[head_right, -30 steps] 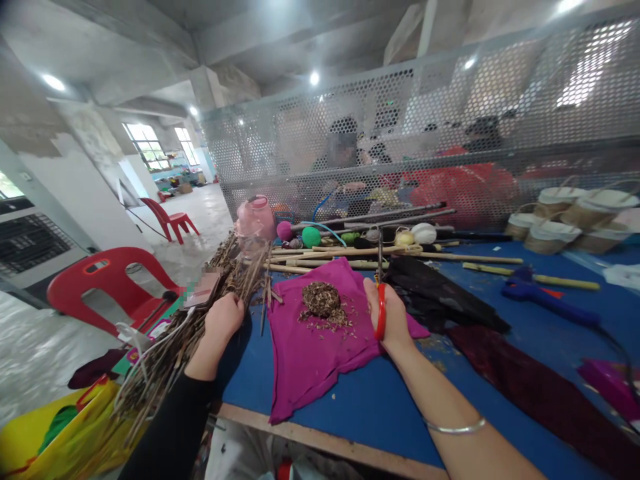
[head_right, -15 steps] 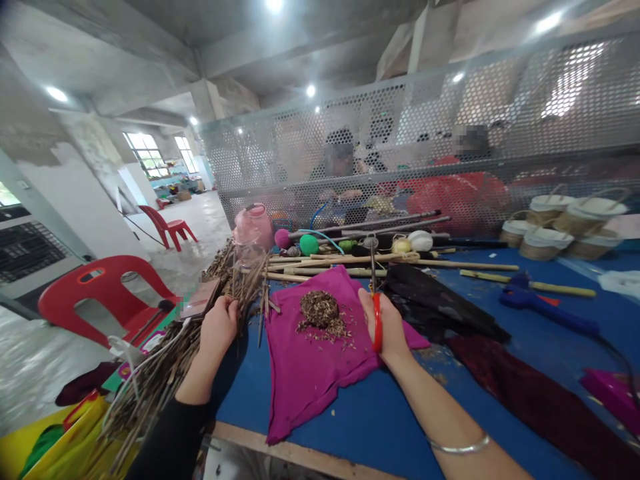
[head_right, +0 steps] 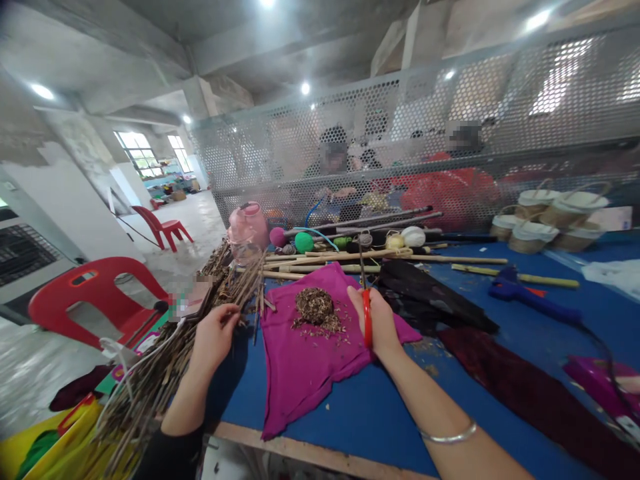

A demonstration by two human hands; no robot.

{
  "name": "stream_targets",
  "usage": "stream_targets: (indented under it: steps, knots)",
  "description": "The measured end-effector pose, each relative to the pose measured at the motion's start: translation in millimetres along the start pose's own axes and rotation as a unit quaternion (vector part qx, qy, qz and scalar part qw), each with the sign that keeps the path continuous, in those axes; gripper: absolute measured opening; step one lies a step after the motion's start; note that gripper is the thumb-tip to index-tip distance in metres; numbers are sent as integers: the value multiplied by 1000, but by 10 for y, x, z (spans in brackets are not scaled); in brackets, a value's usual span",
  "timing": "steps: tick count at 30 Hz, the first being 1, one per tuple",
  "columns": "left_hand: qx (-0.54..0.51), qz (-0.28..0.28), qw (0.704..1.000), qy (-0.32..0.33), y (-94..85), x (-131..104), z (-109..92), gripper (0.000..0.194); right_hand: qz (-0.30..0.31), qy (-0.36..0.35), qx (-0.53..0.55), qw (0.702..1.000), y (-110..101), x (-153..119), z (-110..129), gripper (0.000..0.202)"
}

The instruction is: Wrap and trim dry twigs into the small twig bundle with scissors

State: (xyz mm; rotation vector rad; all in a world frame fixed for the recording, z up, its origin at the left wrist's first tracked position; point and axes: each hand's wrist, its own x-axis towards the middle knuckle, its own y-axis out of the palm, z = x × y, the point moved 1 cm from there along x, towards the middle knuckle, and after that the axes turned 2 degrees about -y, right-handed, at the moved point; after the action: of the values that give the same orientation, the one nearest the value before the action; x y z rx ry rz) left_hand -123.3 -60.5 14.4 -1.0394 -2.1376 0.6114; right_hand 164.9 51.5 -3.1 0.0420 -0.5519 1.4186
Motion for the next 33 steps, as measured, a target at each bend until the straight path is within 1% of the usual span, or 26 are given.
stream_targets:
  steps: [2,3,6,8,9,11,13,14,16,17,18,19,21,22,23,26,28,29,31,33]
  knots:
    - [6,61,998,18,73,-48,-37,15,23,5,6,1000,-3,-26,80,39]
    - [4,78,997,24,108,-72,-57,15,41,2,16,999,4,-46,127,37]
    - [-3,98,994,42,178,-127,-115,14,110,-10,65,992,61,-135,289,33]
    - [-8,99,993,57,181,-138,-136,13,159,-9,99,982,118,-205,391,29]
    - [-11,89,994,56,168,-133,-135,13,181,-9,111,977,146,-237,430,27]
    - [-20,39,999,31,117,-102,-109,15,217,-7,122,968,190,-284,471,25]
    - [-27,-24,999,-9,48,-51,-65,18,229,-3,121,966,205,-301,459,26]
    - [-28,-45,998,-22,15,-25,-46,20,227,-3,116,967,204,-298,439,26]
    - [-24,-59,997,-38,-32,11,-31,22,219,-6,99,971,192,-282,391,26]
    - [-23,-58,997,-36,-43,15,-40,23,217,-7,89,972,185,-273,370,25]
    - [-21,-45,998,-23,-42,6,-63,23,213,-7,85,973,181,-266,355,25]
    - [-17,-19,1000,0,-28,-16,-99,21,210,-5,86,974,180,-263,346,25]
    - [-4,60,996,71,36,-95,-196,16,206,6,107,973,191,-274,345,25]
    - [0,90,991,104,78,-145,-249,16,208,11,126,970,204,-287,348,25]
    - [5,101,988,119,120,-194,-296,16,214,17,147,966,221,-304,353,26]
    - [12,128,982,140,252,-307,-407,18,234,35,224,945,288,-364,362,26]
    - [12,150,976,159,326,-343,-458,20,238,70,296,922,331,-394,369,27]
    - [11,160,972,169,355,-353,-479,21,238,97,336,906,348,-403,377,27]
    - [7,178,967,184,395,-364,-516,23,246,153,411,864,364,-409,406,26]
    - [-5,189,963,194,410,-370,-548,24,254,195,465,825,350,-398,446,26]
